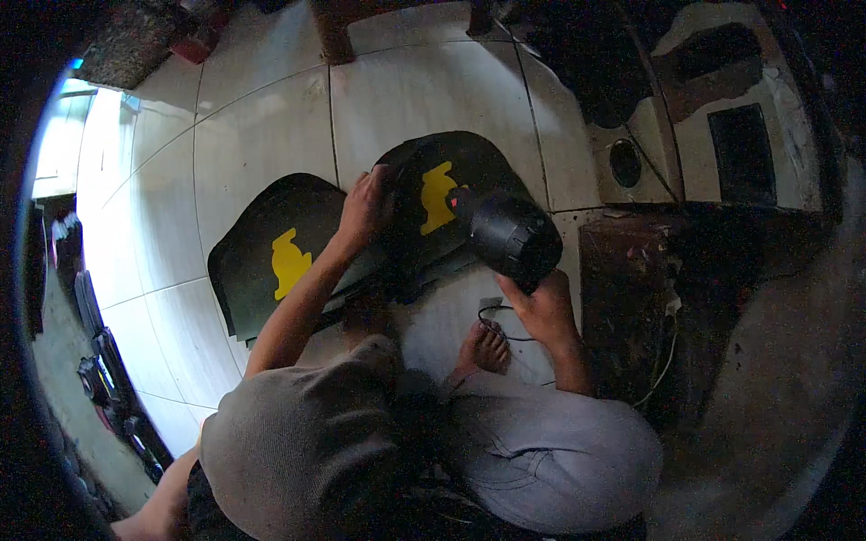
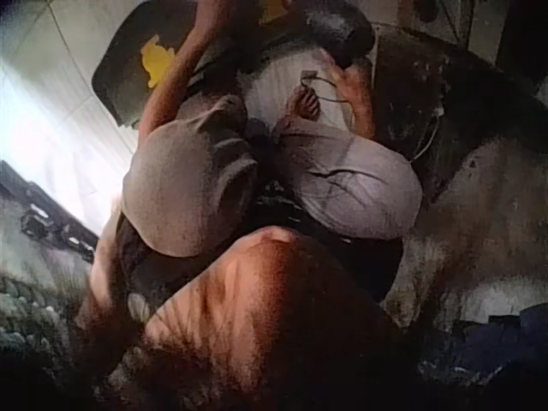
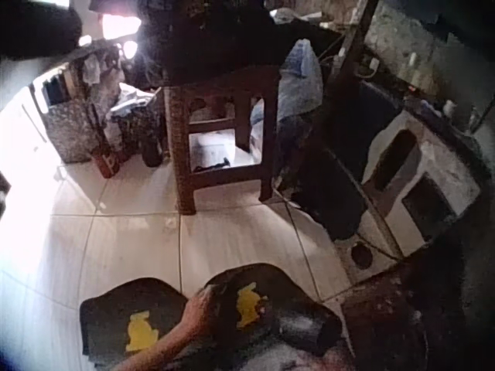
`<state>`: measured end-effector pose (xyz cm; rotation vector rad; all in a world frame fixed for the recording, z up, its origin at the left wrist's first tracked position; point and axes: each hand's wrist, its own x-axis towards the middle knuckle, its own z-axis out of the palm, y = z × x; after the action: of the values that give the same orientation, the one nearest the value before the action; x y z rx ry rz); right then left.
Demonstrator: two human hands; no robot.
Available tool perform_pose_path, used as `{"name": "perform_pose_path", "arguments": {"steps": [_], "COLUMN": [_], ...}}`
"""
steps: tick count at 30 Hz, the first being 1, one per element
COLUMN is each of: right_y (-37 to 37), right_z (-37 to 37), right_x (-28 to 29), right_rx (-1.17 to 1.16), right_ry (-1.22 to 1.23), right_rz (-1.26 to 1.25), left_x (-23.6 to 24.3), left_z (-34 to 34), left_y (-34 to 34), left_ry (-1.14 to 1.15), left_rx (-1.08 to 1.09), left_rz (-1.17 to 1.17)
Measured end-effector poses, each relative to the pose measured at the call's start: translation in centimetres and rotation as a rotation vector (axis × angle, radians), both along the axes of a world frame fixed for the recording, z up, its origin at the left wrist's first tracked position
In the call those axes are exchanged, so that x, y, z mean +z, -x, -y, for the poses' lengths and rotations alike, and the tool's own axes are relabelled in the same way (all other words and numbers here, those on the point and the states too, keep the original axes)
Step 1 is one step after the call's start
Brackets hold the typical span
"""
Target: The person uses a heat gun to dry yellow graphics on black fabric pieces, moving the tool over the printed areas and then stacking the completed pieces.
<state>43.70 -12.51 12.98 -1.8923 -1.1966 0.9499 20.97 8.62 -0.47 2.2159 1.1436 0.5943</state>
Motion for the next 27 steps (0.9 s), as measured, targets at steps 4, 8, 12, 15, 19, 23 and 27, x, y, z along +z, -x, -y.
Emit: {"name": "perform_pose_path", "arguments": {"steps": [4,8,12,15,19,23,27], "right_y": [0.3,0.1,0.6,-0.4,-0.6,-0.4,0.2], "right_z": [-0.6,-0.1,-0.2,0.7,0.8,0.1,-0.1], "right_x": [0.0,-0.4,0.6,0.1,1.5,1.1,0.2], "right_rx": [0.006,0.056,-0.028,-0.051,-0.15,-0.066,0.095], "right_ry": [0.023,0.099,-0.033,0.025,0.019,0.118,0.03], "right_rz": [-0.056,0.149,-0.008,0.085,0.02,-0.095,0.064], "left_x": [-1.0,-0.5,4.0,9.9,13.7,12.2,6.9], "left_z": [0.1,0.3,0.9,0.8,-2.5,-4.1,-3.3], "left_y": [0.0,-0.4,-1.1,0.4,7.9,21.0,28.4], "left_ry": [0.091,0.144,0.244,0.176,0.428,0.636,0.551], "left_rx": [0.019,-0.07,-0.027,-0.028,0.044,0.195,0.2], "left_rz": [-0.074,0.055,0.178,0.23,0.338,0.094,-0.193]}}
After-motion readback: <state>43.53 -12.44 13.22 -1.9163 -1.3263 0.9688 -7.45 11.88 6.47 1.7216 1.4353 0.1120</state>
